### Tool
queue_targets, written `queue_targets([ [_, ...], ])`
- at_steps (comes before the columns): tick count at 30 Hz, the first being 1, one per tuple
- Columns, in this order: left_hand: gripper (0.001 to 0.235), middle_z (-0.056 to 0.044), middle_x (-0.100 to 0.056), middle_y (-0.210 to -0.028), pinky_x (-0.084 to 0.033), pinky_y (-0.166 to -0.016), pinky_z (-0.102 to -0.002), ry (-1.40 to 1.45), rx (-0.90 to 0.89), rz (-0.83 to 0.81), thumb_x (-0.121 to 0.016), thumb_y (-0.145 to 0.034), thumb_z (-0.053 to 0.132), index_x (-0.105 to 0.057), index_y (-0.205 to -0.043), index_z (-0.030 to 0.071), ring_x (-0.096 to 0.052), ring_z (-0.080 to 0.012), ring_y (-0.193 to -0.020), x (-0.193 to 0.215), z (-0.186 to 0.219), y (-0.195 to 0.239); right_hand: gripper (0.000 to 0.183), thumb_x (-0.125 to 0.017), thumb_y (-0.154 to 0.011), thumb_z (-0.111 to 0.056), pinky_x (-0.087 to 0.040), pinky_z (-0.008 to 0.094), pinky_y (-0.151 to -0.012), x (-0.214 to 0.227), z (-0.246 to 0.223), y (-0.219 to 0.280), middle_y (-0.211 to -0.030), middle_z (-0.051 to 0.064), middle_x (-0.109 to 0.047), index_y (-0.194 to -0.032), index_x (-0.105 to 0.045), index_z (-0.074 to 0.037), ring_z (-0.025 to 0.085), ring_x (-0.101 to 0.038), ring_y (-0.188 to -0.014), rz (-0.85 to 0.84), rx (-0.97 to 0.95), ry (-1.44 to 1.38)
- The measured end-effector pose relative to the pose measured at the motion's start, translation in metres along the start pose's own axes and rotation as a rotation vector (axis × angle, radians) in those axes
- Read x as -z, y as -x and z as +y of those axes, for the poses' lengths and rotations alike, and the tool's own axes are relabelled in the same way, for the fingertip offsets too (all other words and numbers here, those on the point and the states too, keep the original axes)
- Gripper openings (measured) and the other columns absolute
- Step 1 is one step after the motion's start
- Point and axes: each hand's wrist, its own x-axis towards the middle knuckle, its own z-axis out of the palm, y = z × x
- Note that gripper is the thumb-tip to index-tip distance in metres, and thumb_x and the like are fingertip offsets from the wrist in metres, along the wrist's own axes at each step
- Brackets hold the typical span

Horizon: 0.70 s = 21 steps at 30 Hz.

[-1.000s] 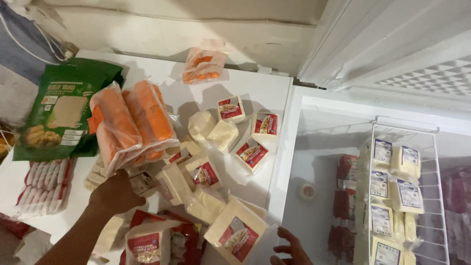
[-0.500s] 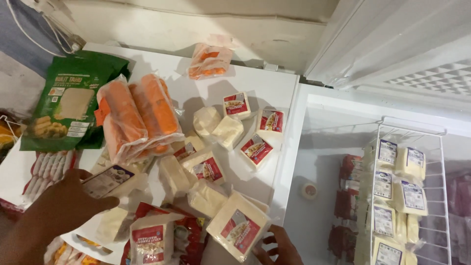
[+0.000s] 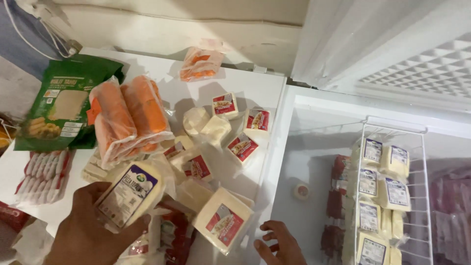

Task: Organizing and stocking various packaged frozen food items into a freezer basket.

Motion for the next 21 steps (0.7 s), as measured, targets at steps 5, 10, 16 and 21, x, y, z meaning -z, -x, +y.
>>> queue_targets([
  [5, 0.114, -0.010, -0.071, -0.126, -0.064, -0.094, -0.039, 0.116, -0.166, -0.118, -0.103, -0.052, 0.024, -0.040, -0.146, 0.015, -0.080, -0.0232, -0.109, -0.039, 0.049, 0.046, 0.052, -0.064, -0.090, -0.030, -0.055, 0.037, -0.088, 0.049, -0.046, 0.021, -0.135, 0.007, -0.068, -0.138, -0.062, -0.011, 0.023, -0.068, -0.106, 0.029, -0.231, -0.201],
  [10, 0.096, -0.001, -0.078, -0.116, -0.064, -0.089, -0.037, 0.082, -0.446, -0.285, -0.096, -0.058, 0.040, -0.047, -0.140, 0.026, -0.081, -0.0215, -0.104, -0.092, 0.114, 0.098, 0.058, -0.056, -0.090, -0.030, -0.054, 0.041, -0.079, 0.099, -0.068, 0.048, -0.125, 0.020, -0.074, -0.138, -0.063, 0.001, 0.030, -0.071, -0.100, 0.020, -0.023, -0.446],
  [16, 0.078, -0.010, -0.067, -0.120, -0.054, -0.090, -0.041, 0.175, -1.023, -0.550, -0.078, -0.059, 0.018, -0.052, -0.133, 0.015, -0.066, -0.0310, -0.111, -0.171, 0.175, 0.145, 0.069, -0.055, -0.083, -0.022, -0.042, 0.050, -0.099, 0.148, -0.067, 0.081, -0.126, 0.031, -0.069, -0.143, -0.056, 0.011, 0.040, -0.063, -0.121, 0.204, -0.135, -0.820],
  [21, 0.079, -0.011, -0.062, -0.122, -0.051, -0.092, -0.042, 0.110, -1.170, -0.605, -0.073, -0.060, 0.013, -0.057, -0.137, 0.014, -0.062, -0.0330, -0.105, -0.240, 0.208, 0.172, 0.055, -0.056, -0.091, 0.012, -0.046, 0.053, -0.105, 0.196, 0.007, 0.102, -0.128, 0.032, -0.069, -0.146, -0.056, 0.006, 0.041, -0.064, -0.118, 0.359, -0.277, -0.890],
])
